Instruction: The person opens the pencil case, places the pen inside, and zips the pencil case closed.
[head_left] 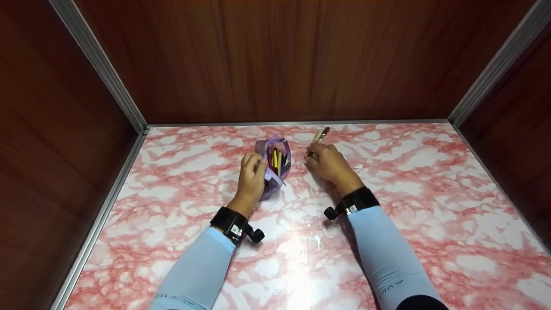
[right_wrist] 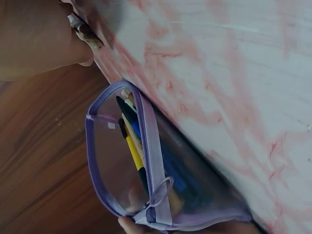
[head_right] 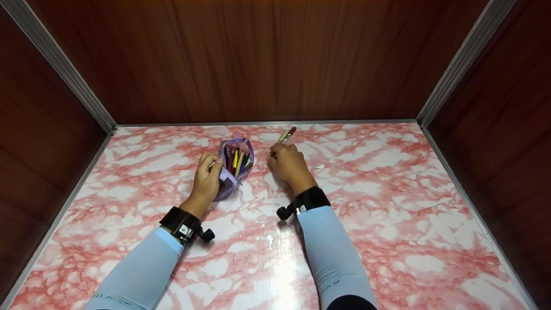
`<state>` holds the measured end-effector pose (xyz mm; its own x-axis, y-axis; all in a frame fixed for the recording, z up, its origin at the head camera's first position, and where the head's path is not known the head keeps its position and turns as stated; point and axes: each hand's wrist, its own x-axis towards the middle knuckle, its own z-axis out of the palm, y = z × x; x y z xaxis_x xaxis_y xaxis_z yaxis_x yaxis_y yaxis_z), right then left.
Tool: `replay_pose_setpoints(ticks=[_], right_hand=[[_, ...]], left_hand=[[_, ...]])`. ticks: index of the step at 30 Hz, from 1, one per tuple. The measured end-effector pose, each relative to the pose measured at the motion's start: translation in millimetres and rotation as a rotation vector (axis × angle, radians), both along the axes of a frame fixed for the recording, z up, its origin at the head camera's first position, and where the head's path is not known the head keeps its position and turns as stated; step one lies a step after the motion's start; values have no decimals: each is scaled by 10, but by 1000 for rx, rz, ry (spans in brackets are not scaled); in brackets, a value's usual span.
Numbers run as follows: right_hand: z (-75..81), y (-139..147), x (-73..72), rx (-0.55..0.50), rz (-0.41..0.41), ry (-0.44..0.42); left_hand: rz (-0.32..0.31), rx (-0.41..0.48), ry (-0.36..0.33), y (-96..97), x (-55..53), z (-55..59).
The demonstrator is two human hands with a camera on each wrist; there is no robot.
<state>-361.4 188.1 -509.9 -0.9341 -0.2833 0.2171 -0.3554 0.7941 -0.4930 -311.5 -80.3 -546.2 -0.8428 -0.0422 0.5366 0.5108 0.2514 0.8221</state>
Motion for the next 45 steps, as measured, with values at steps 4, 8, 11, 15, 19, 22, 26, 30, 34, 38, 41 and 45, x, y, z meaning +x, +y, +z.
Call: replay_pose_setpoints(ticks=[4, 8, 11, 15, 19, 22, 26, 30, 34, 38, 41, 45], right_hand=[[-9, 15, 3, 51, -13, 3], [7, 26, 15, 80, -30, -11], [13, 38, 19, 92, -51, -35], [20, 73, 13, 99, -90, -52], [47, 128, 8, 103, -188, -27], [56, 184, -2, 86, -252, -9], [58, 269, -14, 25, -294, -28], [55, 353, -19, 0, -315, -71], [55, 423, -26, 21, -322, -112], [64, 465, -37, 27, -346, -137], [62, 477, -43, 29, -360, -149], [48, 490, -44, 23, -371, -139]], left_hand=[[-1, -5, -9, -2, 1, 5], [-2, 4, -1, -3, 8, 3], [-3, 13, 9, -3, 7, -4], [-6, 12, 12, -3, -2, -15], [-10, 4, 2, -4, 0, -14], [-5, -1, 2, -3, 7, -5], [2, -1, 13, 0, 6, -4], [4, 4, 24, 1, -7, -19], [3, 10, 20, 0, -14, -28], [5, 2, 9, -3, -9, -24], [4, -7, 3, -5, -2, -14], [-2, -21, -5, -6, 1, -6]])
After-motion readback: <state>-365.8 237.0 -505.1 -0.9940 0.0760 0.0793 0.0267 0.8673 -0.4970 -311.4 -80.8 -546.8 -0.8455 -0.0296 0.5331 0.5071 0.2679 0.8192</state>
